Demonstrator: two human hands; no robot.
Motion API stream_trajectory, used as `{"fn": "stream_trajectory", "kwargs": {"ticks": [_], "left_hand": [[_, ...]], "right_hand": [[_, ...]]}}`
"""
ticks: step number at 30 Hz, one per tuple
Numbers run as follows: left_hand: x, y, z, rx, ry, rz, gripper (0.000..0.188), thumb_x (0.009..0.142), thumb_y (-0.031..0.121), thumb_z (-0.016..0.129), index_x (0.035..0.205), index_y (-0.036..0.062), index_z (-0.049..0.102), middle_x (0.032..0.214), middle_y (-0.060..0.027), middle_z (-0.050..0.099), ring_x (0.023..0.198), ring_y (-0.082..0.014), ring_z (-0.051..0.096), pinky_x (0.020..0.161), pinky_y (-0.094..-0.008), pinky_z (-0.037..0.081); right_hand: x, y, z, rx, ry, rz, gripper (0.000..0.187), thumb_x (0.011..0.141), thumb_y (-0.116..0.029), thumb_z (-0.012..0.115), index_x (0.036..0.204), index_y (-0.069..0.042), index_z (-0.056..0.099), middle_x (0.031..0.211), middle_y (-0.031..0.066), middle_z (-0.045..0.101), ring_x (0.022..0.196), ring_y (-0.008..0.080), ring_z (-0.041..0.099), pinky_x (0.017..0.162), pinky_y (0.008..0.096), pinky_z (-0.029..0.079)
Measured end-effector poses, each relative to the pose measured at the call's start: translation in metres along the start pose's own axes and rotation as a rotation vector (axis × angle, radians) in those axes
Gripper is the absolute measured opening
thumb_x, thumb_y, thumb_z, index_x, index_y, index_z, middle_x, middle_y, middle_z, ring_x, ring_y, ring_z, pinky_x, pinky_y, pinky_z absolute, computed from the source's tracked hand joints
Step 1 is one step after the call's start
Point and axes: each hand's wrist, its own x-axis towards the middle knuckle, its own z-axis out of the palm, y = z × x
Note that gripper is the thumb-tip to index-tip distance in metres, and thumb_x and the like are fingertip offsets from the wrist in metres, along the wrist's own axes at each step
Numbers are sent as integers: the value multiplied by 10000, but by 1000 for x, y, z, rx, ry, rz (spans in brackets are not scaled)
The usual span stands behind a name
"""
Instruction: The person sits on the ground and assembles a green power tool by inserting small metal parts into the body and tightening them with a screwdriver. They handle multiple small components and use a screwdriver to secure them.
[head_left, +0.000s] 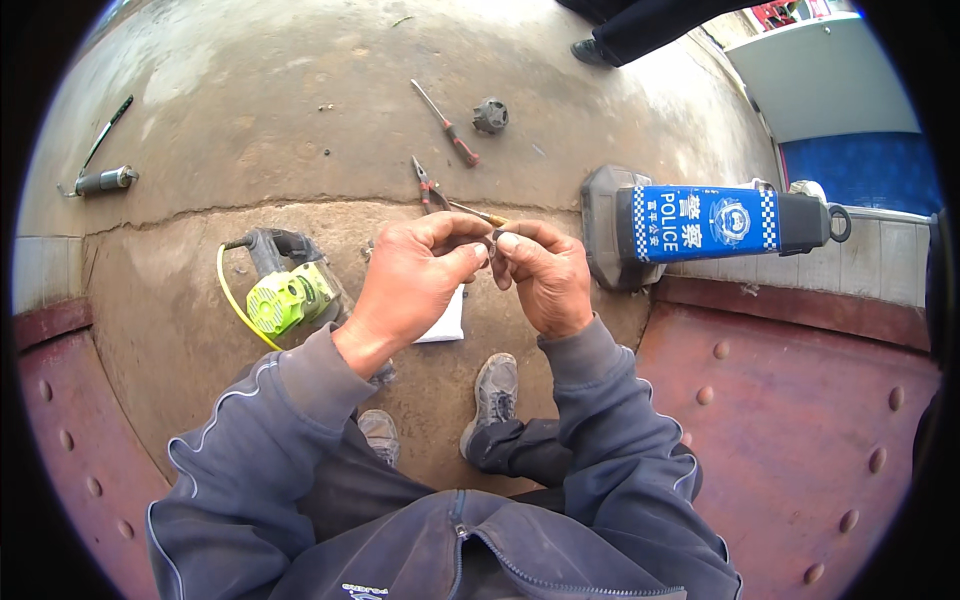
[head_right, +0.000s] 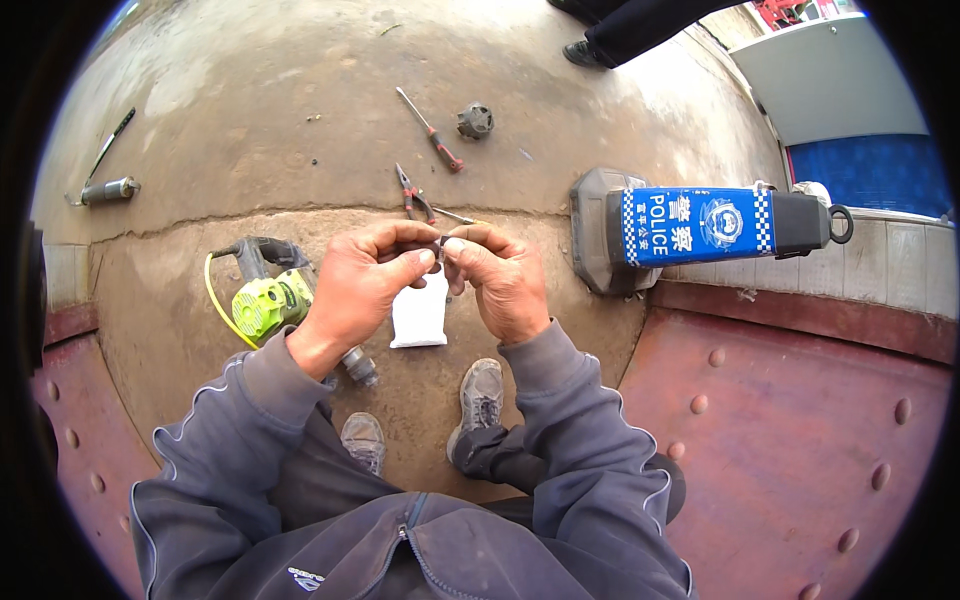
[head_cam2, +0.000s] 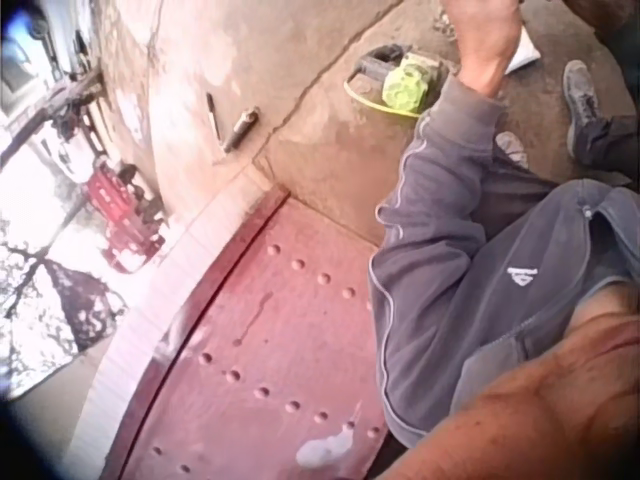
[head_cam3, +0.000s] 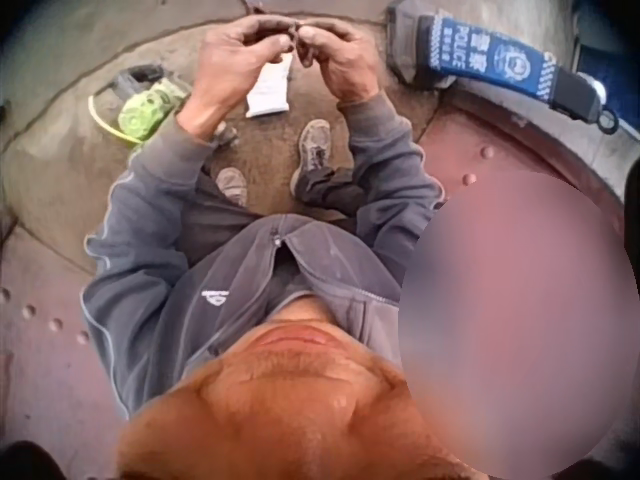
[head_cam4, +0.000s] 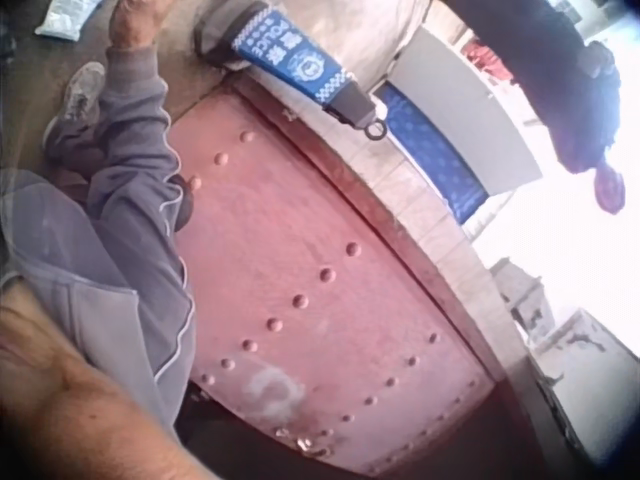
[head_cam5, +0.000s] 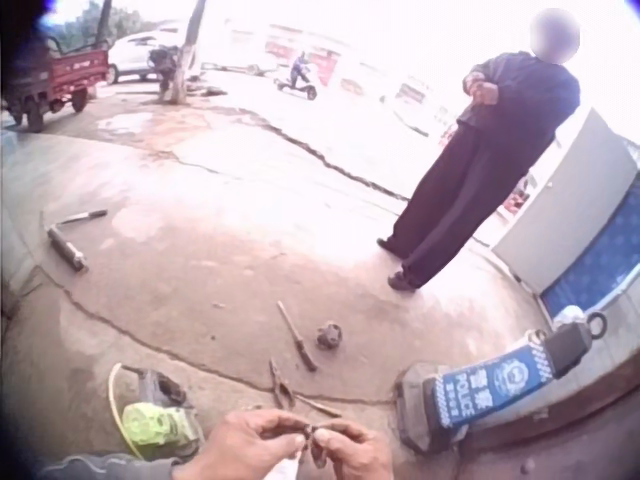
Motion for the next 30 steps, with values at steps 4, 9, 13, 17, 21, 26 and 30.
{"fn": "stream_trajectory", "kwargs": {"ticks": [4, 9, 13, 17, 21, 26, 30], "left_hand": [[6, 6, -4, 120, 137, 7, 304, 1021, 64, 742, 1299, -59, 752, 1135, -108, 810, 967, -143, 754, 815, -292, 619], [-5, 44, -8, 56, 264, 62, 322, 1040, 61, 691, 1320, -95, 717, 1175, -180, 798, 991, -193, 773, 831, -295, 617], [-21, 46, -1, 103, 248, 47, 335, 1047, 57, 667, 1337, -106, 702, 1182, -193, 796, 1016, -207, 771, 846, -304, 614], [-40, 47, -2, 151, 273, 24, 356, 1049, 57, 642, 1368, -94, 691, 1213, -205, 786, 1030, -232, 774, 851, -316, 617], [-40, 46, -4, 144, 282, 25, 371, 1056, 83, 644, 1388, -78, 688, 1242, -210, 777, 1043, -245, 773, 865, -323, 621], [-36, 46, -8, 143, 278, 36, 375, 1060, 87, 649, 1397, -73, 686, 1247, -208, 777, 1059, -242, 770, 877, -323, 620], [-33, 43, -4, 160, 276, 28, 375, 1060, 86, 650, 1397, -74, 685, 1244, -208, 779, 1052, -240, 770, 874, -322, 618]], "right_hand": [[8, 19, -29, -243, 75, -60, 162, 1010, -63, 761, 1113, 58, 789, 935, 96, 771, 767, 164, 697, 679, 323, 561], [29, 115, -141, -1252, 254, -339, 171, 954, -147, 776, 1086, -45, 817, 919, 117, 754, 834, 234, 732, 755, 388, 589], [28, 196, -254, -1674, 284, -337, 124, 932, -180, 745, 976, -70, 783, 948, 166, 727, 929, 377, 727, 823, 494, 592], [41, 234, -271, -1766, 292, -421, 109, 923, -181, 755, 906, -79, 720, 954, 143, 690, 934, 371, 701, 802, 510, 589], [63, 242, -270, -1793, 388, -476, 115, 926, -185, 764, 897, -84, 716, 942, 133, 677, 939, 358, 690, 803, 502, 586], [48, 242, -276, -1850, 294, -510, 128, 930, -176, 759, 875, -82, 693, 927, 127, 654, 928, 349, 685, 785, 497, 594], [54, 240, -268, -1849, 293, -518, 126, 923, -166, 749, 848, -85, 689, 928, 123, 654, 936, 341, 690, 772, 494, 600]]}}
